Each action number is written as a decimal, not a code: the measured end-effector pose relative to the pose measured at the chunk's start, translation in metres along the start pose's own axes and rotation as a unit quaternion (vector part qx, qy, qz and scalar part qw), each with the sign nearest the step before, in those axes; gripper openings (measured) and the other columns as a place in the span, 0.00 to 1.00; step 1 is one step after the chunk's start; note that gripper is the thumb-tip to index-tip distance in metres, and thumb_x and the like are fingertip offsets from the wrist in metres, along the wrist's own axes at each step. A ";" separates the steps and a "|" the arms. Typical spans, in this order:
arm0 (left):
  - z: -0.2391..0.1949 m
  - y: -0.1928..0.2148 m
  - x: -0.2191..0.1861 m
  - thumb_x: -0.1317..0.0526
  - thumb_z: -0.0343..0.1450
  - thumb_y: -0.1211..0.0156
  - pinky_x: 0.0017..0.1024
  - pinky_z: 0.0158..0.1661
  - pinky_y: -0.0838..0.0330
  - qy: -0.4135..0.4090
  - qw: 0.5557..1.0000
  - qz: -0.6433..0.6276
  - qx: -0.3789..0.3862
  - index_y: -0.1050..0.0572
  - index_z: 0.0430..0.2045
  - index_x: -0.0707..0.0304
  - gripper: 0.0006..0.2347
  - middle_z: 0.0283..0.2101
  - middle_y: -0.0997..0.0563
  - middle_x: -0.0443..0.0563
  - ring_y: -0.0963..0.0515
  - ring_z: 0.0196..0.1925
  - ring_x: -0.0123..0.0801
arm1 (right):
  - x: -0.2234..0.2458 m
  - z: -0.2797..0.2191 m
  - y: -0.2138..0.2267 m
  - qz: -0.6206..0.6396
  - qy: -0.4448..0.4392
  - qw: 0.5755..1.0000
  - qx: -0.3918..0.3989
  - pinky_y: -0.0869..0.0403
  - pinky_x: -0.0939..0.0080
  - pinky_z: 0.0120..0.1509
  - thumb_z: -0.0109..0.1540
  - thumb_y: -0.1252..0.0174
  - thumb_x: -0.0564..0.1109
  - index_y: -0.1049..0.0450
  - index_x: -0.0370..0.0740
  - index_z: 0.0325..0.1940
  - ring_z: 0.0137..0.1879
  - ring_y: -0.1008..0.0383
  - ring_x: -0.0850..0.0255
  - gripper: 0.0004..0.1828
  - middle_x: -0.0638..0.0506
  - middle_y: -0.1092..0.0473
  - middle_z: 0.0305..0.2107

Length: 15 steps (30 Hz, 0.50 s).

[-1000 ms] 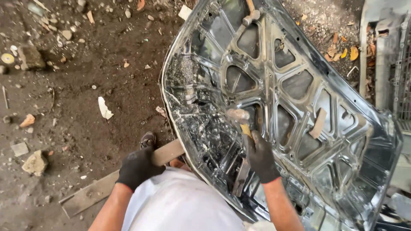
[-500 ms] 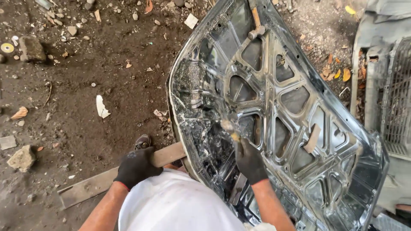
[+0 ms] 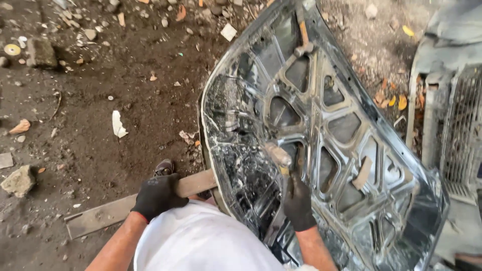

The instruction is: The person uses a hammer and a metal bar to repeatedly strike and pry at a large, detached car hood lying on the ground. The person adjusts the position of the metal bar and continues hammering various sections of the hood's underside.

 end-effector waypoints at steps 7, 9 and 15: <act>0.005 0.005 0.000 0.46 0.51 0.25 0.45 0.44 0.23 -0.005 1.000 0.001 -0.020 0.20 0.38 0.51 0.24 0.36 0.16 0.58 0.16 0.42 0.50 | -0.027 0.004 -0.018 0.021 -0.113 0.991 0.069 0.26 0.44 0.40 0.70 0.51 0.43 0.25 0.34 0.49 0.38 0.22 0.37 0.12 0.33 0.24 0.33; 0.002 0.002 0.003 0.46 0.50 0.24 0.46 0.43 0.23 -0.013 1.000 -0.005 -0.023 0.20 0.41 0.50 0.27 0.36 0.16 0.58 0.16 0.42 0.51 | -0.023 -0.003 -0.017 0.027 -0.083 0.995 0.040 0.26 0.44 0.40 0.70 0.52 0.41 0.26 0.33 0.50 0.40 0.22 0.37 0.12 0.33 0.24 0.34; 0.006 0.005 0.002 0.45 0.52 0.26 0.44 0.44 0.23 -0.018 1.000 0.007 -0.017 0.19 0.35 0.53 0.22 0.35 0.16 0.57 0.16 0.42 0.50 | -0.044 -0.003 -0.038 0.014 -0.114 0.992 0.047 0.26 0.46 0.40 0.70 0.51 0.43 0.25 0.35 0.49 0.37 0.23 0.39 0.11 0.34 0.24 0.33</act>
Point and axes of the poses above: each hand's wrist, its own z-axis towards the middle knuckle, its own y-axis out of the back of the hand, x = y × z, the point moved 4 cm from there along z, towards the middle knuckle
